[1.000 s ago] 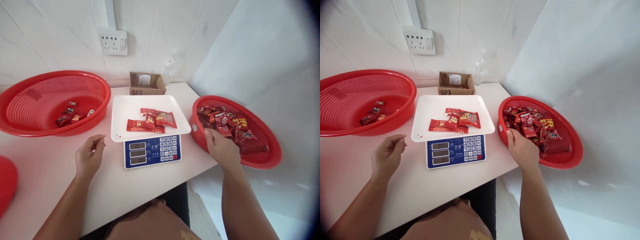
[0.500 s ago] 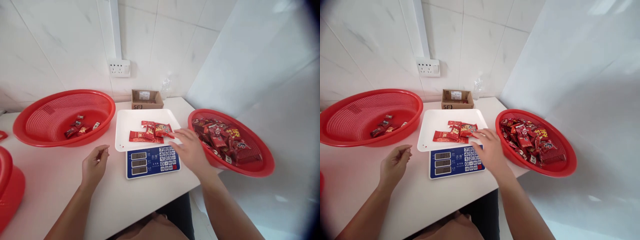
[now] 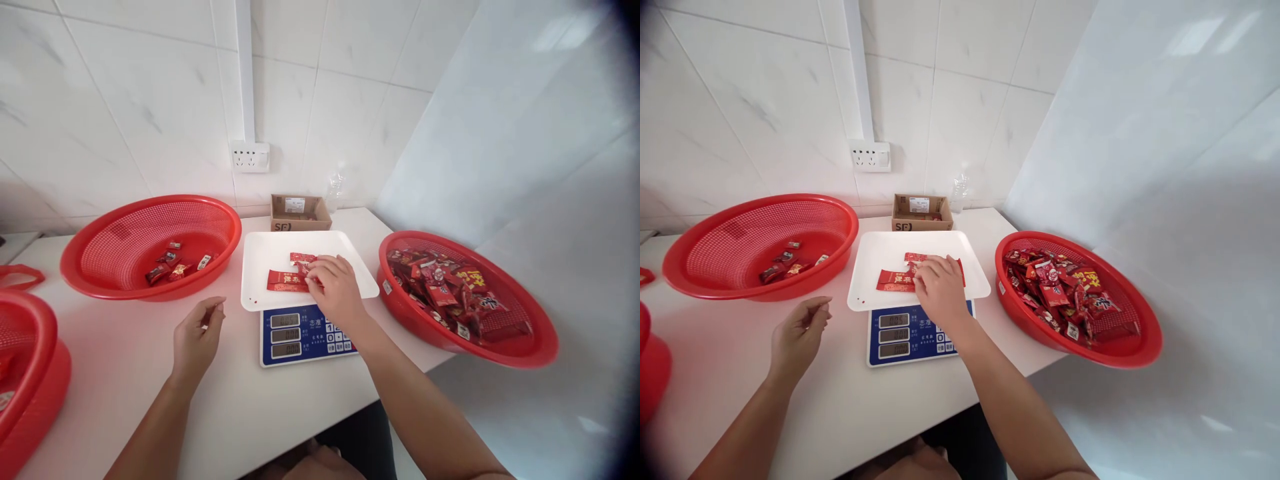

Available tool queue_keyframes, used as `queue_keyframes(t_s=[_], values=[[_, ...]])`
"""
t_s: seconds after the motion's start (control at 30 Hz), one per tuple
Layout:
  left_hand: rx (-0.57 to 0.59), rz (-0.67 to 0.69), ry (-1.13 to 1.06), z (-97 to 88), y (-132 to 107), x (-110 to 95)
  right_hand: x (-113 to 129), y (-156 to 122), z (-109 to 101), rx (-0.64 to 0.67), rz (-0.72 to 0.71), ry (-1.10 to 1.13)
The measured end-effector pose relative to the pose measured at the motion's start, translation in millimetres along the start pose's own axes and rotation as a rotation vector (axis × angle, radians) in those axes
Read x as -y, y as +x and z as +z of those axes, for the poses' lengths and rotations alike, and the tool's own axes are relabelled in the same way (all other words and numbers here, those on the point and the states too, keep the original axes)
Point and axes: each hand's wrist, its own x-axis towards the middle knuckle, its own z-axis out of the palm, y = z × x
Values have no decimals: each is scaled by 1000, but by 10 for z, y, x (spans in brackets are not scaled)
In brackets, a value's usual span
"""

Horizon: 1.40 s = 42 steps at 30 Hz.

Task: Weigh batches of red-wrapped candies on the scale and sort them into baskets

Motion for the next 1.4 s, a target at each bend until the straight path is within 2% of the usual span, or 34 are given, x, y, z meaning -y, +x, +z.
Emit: queue_keyframes(t_s=[0.07, 0.13, 0.3, 0.33, 0.43, 0.57, 0.7, 0.77, 1.07, 1.4], values=[[0, -4, -5, 2, 3, -5, -17, 3, -141, -98, 54, 59], [-5, -12, -6, -2, 6, -9, -79, -26, -353, -194, 168, 70], [-8, -30, 0, -18, -10, -30, -388, -224, -992, -437, 567, -174], [-6, -25, 3, -19, -17, -36, -449, -272, -1095, -454, 631, -245], [1, -13, 6, -12, -33, -53, -591, -417, -1268, -286, 701, -382], [-4, -31, 9, 12, -31, -45, -734, -614, -1183, -14, 742, -297], [1, -60, -21, 32, -20, -6, -873, -748, -1013, 380, 833, -226], [3, -66, -28, 37, -20, 5, -916, -769, -973, 467, 815, -281], [20, -68, 13, 68, -26, -47, -878, -755, -941, 525, 805, -485], [17, -49, 48, 58, -33, 7, -840, -729, -931, 543, 768, -551]])
